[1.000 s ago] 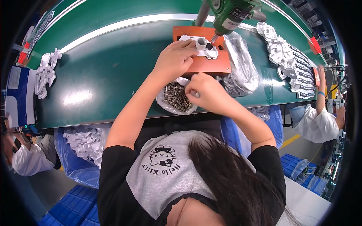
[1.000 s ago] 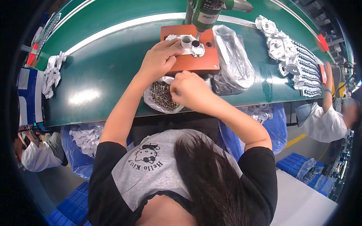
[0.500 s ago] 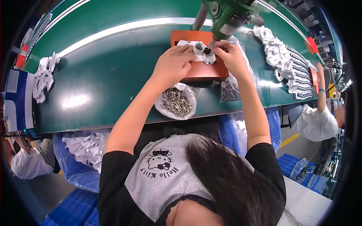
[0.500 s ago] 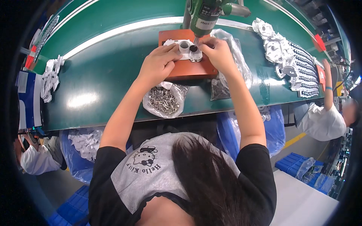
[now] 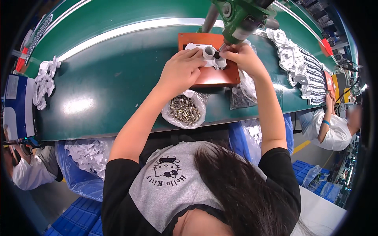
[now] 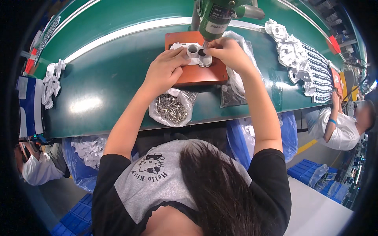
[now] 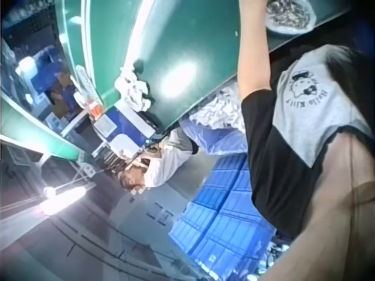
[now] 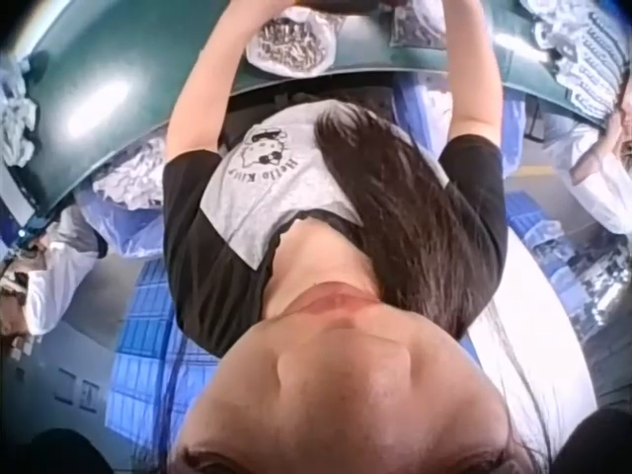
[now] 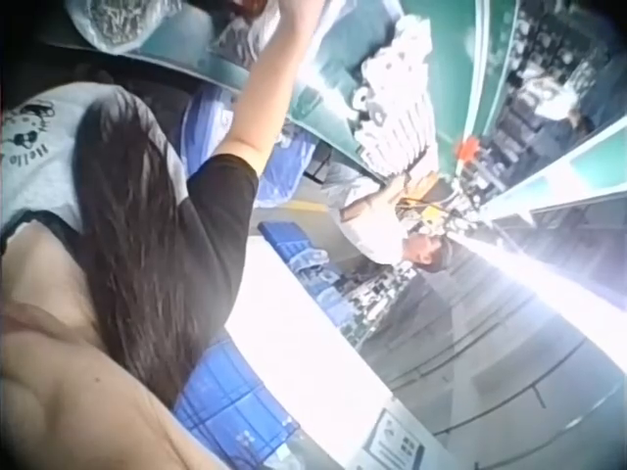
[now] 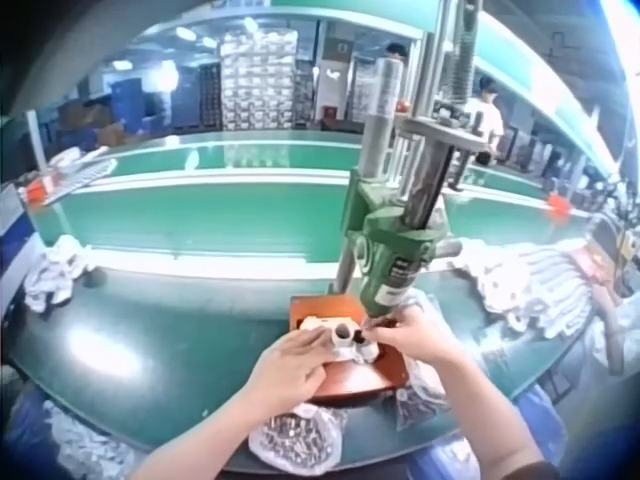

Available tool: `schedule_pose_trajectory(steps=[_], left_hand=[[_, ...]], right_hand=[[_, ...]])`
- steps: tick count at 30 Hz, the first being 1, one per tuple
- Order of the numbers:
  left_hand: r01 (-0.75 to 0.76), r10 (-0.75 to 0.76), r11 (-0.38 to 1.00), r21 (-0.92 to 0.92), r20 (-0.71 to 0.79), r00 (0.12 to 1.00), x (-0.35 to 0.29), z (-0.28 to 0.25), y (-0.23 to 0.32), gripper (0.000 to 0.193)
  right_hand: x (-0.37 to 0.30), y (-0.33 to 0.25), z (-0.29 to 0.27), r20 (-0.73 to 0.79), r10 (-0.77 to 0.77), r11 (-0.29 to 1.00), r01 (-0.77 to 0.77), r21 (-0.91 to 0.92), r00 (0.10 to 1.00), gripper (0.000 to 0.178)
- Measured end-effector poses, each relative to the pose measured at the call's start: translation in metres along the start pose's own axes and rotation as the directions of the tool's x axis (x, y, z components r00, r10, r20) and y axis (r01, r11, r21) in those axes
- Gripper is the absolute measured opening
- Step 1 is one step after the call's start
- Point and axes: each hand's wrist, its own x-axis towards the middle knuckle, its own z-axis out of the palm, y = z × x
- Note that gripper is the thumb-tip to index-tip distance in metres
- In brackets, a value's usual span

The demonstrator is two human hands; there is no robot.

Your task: Assemble small plastic components using a manual press machine on a production line.

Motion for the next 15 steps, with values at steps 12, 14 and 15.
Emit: schedule_pose_trajectory(steps=[12, 14, 15], left_hand=[[-0.081, 0.081, 0.997, 0.007, -0.089, 0.993, 0.005, 0.005, 0.004, 0.022], [-0.074, 0.076, 0.997, 0.028, -0.083, 0.994, 0.001, -0.001, 0.0, 0.022], [-0.108, 0.108, 0.994, -0.001, -0.09, 0.99, 0.008, 0.005, 0.007, 0.022]], right_hand=[[0.043, 0.03, -0.08, 0.114, -0.003, 0.916, -0.043, 0.399, 0.993, 0.03], [0.061, -0.02, -0.09, -0.115, -0.442, 0.878, 0.456, 0.148, 0.89, 0.023], [0.068, -0.036, -0.147, -0.09, -0.22, 0.964, 0.231, 0.134, 0.971, 0.027]])
